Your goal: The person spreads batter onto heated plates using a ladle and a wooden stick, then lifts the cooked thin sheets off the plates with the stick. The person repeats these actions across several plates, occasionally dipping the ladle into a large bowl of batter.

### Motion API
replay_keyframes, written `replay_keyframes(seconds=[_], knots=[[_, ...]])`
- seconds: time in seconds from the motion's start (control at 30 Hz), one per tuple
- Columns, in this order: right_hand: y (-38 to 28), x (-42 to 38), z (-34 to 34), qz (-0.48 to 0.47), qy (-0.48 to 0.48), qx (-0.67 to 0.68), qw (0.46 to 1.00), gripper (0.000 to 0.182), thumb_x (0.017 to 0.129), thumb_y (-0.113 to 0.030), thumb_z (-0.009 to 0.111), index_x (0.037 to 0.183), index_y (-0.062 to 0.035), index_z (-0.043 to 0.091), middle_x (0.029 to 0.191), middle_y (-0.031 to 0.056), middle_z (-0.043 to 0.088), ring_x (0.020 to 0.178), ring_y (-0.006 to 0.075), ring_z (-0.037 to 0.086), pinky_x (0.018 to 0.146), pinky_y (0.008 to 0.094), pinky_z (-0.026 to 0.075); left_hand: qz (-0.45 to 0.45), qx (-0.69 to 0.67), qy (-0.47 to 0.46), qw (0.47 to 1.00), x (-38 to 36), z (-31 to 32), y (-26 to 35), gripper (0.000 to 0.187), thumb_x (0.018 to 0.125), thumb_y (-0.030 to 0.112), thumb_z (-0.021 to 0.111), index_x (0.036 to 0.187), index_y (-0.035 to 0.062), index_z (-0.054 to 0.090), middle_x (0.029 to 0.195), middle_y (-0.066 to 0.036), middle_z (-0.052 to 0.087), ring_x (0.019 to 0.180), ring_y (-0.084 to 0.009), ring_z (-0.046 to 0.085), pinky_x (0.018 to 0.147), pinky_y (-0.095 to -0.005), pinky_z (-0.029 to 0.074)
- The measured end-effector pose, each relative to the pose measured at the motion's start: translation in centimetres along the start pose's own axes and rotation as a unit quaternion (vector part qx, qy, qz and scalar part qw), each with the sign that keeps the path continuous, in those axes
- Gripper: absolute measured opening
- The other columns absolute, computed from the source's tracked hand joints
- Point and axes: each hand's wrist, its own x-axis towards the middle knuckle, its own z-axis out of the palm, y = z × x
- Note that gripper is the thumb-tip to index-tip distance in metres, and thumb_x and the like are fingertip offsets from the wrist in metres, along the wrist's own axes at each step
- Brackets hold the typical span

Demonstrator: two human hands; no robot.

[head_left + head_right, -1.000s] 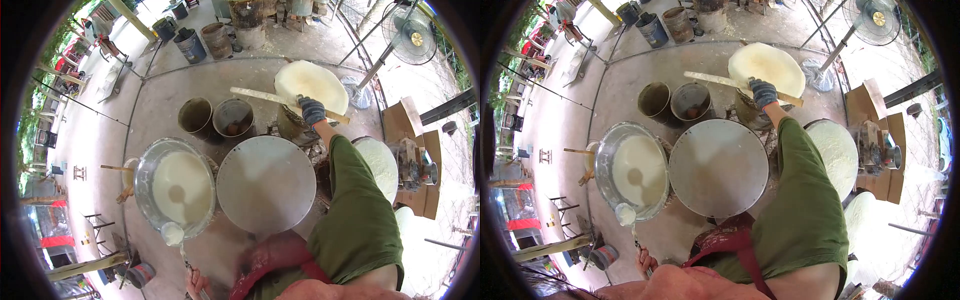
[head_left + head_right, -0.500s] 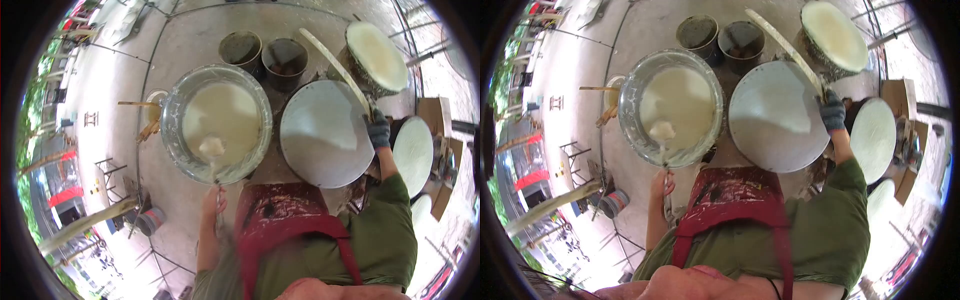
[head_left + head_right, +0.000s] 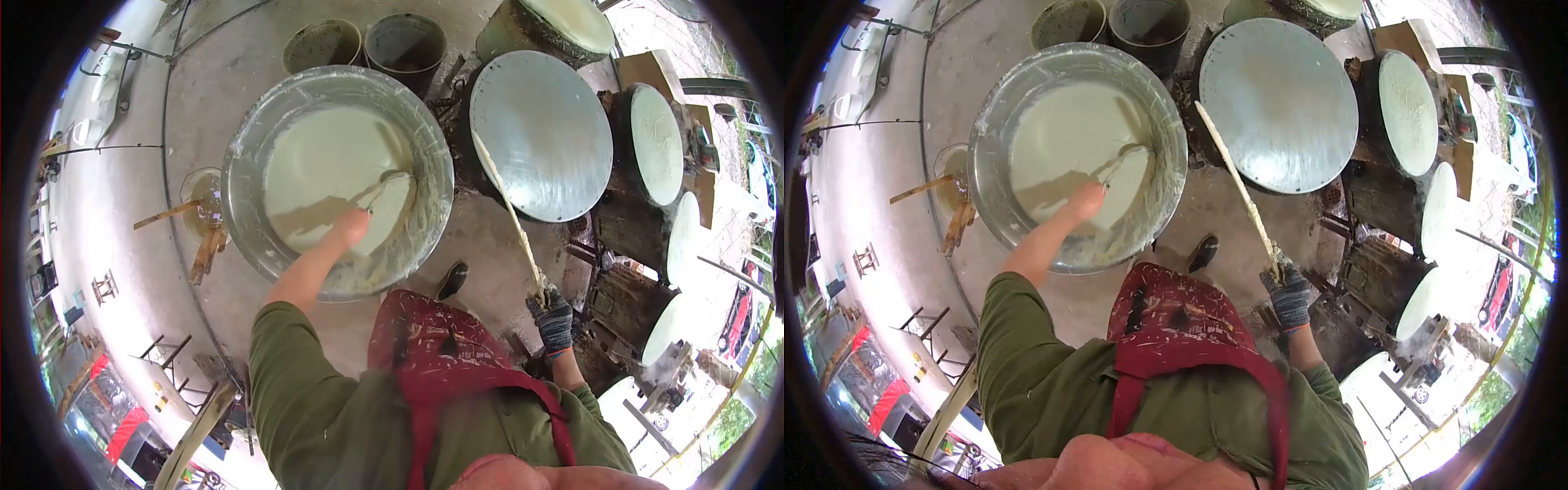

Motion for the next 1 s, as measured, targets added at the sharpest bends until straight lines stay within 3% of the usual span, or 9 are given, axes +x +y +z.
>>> replay_keyframes(seconds=[0.1,0.13,0.3,0.47,0.5,0.6,0.8,0.93,1.0], knots=[[1.1,-2.2,1.4,-0.113,0.013,-0.08,0.99,0.048,0.076,-0.01,0.07,0.121,-0.0035,0.053,0.094,0.0088,0.065,0.078,0.0135,0.06,0.071,0.0275,0.049,-0.01,0.034,-0.06,0.998,-5.3,3.2,1.1,0.033,0.093,0.026,0.041,0.084,-0.003,0.054,0.067,-0.021,0.058,0.055,-0.0355,0.058,0.057,-0.0449,0.047],[1.8,-3.0,2.1,-0.114,-0.009,-0.063,0.991,0.048,0.076,-0.009,0.07,0.121,-0.0032,0.053,0.098,0.0111,0.064,0.084,0.0153,0.06,0.075,0.0285,0.048,-0.114,-0.221,-0.094,0.964,-7.9,3.9,1.9,0.034,0.094,0.029,0.04,0.084,-0.0012,0.054,0.061,-0.015,0.054,0.048,-0.0279,0.052,0.052,-0.0405,0.044],[7.0,-8.4,5.7,-0.131,-0.12,-0.081,0.981,0.046,0.081,-0.017,0.064,0.123,-0.0027,0.051,0.111,0.0214,0.059,0.102,0.0298,0.058,0.085,0.0327,0.045,-0.184,-0.767,-0.15,0.596,-17.7,7.7,6.6,0.036,0.096,0.037,0.04,0.089,0.0039,0.053,0.05,0.004,0.033,0.036,-0.0063,0.028,0.042,-0.0254,0.03],[13.3,-12.9,7.5,-0.158,-0.258,-0.206,0.931,0.046,0.088,-0.038,0.05,0.12,-0.0052,0.053,0.113,0.0245,0.055,0.102,0.0375,0.054,0.088,0.0426,0.043,-0.013,-0.932,-0.083,0.354,-22.7,10.3,16.3,0.033,0.096,0.036,0.043,0.093,0.0039,0.051,0.05,0.009,0.029,0.036,-0.0015,0.026,0.039,-0.0207,0.022],[14.4,-13.9,7.6,-0.158,-0.212,-0.208,0.942,0.045,0.089,-0.037,0.047,0.12,-0.0046,0.052,0.112,0.0248,0.055,0.103,0.0376,0.054,0.09,0.044,0.041,0.026,-0.972,-0.109,0.206,-23.5,10.2,17.9,0.032,0.097,0.029,0.041,0.096,-0.0018,0.05,0.051,0.008,0.031,0.036,-0.0027,0.028,0.041,-0.0207,0.025],[15.7,-14.6,6.0,-0.237,-0.193,-0.111,0.946,0.046,0.087,-0.034,0.053,0.12,-0.0032,0.052,0.112,0.0252,0.055,0.101,0.0385,0.055,0.087,0.043,0.043,0.045,-0.987,-0.132,0.078,-27.2,7.0,21.6,0.032,0.097,0.026,0.04,0.099,-0.0042,0.048,0.052,0.006,0.034,0.036,-0.0034,0.034,0.041,-0.0208,0.027],[8.5,-17.5,0.1,-0.339,-0.016,0.069,0.938,0.044,0.081,-0.018,0.064,0.12,-0.0017,0.052,0.112,0.0227,0.057,0.097,0.0362,0.058,0.081,0.0367,0.048,0.295,-0.905,-0.131,0.276,-36.2,-4.5,24.6,0.033,0.098,0.026,0.039,0.104,-0.006,0.047,0.054,0.003,0.037,0.033,-0.0056,0.033,0.033,-0.0171,0.024],[7.2,-14.6,1.6,-0.301,0.05,0.318,0.897,0.045,0.086,-0.008,0.057,0.129,-0.0038,0.045,0.11,0.0089,0.061,0.086,0.019,0.059,0.074,0.031,0.048,0.175,-0.846,0.144,0.483,-32.0,-8.3,19.7,0.032,0.097,0.026,0.042,0.102,-0.0041,0.049,0.055,0.003,0.038,0.032,-0.0032,0.03,0.031,-0.0162,0.021],[4.7,-14.1,0.9,-0.189,-0.012,0.42,0.888,0.048,0.087,-0.011,0.056,0.133,-0.0065,0.042,0.101,0.0029,0.057,0.071,0.0081,0.052,0.061,0.0232,0.044,0.165,-0.892,0.093,0.41,-28.9,-12.2,18.6,0.027,0.096,0.025,0.043,0.097,-0.0009,0.05,0.054,0.005,0.035,0.034,-0.002,0.029,0.033,-0.0171,0.021]])
